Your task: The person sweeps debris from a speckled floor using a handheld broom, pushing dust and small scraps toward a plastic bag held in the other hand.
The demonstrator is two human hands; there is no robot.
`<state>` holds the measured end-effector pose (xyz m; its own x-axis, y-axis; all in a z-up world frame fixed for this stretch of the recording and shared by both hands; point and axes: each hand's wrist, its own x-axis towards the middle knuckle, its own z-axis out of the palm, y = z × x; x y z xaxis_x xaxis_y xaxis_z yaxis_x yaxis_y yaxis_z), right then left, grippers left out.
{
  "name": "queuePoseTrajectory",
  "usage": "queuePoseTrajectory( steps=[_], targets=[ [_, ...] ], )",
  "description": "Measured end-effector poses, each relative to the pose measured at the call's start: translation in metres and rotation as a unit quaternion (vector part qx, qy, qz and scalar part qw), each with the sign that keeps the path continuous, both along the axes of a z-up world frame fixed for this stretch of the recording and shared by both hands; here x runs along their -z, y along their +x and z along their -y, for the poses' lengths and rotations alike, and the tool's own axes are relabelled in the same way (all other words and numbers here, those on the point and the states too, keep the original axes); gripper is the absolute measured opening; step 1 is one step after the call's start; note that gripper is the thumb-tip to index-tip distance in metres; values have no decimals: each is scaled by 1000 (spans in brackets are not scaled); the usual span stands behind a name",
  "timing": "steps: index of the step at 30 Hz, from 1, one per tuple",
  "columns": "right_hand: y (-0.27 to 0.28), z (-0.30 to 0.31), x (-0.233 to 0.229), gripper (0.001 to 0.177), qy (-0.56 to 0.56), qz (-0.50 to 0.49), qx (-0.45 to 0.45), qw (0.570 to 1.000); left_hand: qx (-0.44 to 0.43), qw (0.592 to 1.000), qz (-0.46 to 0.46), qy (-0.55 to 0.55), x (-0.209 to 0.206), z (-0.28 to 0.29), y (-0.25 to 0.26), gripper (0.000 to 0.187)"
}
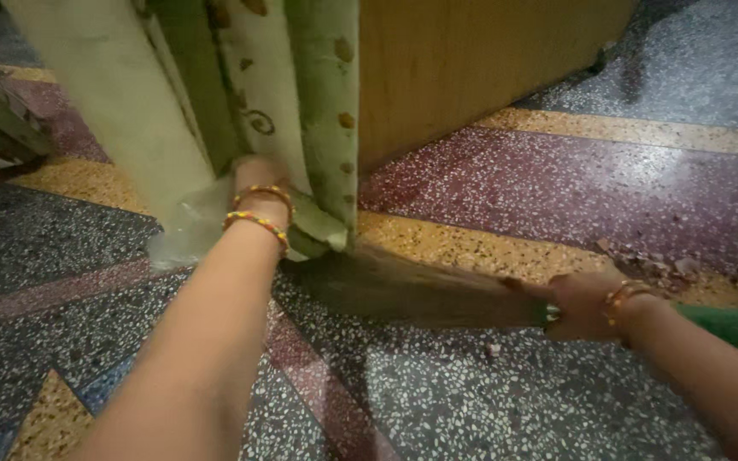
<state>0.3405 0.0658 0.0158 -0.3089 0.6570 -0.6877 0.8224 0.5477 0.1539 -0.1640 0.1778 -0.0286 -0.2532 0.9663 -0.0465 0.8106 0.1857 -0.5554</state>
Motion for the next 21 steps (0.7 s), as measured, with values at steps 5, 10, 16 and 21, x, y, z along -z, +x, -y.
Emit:
queuePoseTrajectory(
  steps=[5, 10, 16, 21],
  targets=[
    [-52, 20, 11, 89, -15, -40, -72, 996, -24, 1000, -13, -6, 10, 3, -24, 21],
    [-91, 29, 36, 93, -3, -63, -122, 991, -4, 999, -3, 43, 35, -11, -29, 21],
    [-58, -7, 75, 92, 18, -99, -36, 994, 58, 998, -40, -4, 22, 12, 19, 21],
    [-2, -43, 75, 95, 47, -80, 56, 994, 55, 998, -10, -8, -5, 23, 46, 22]
  ],
)
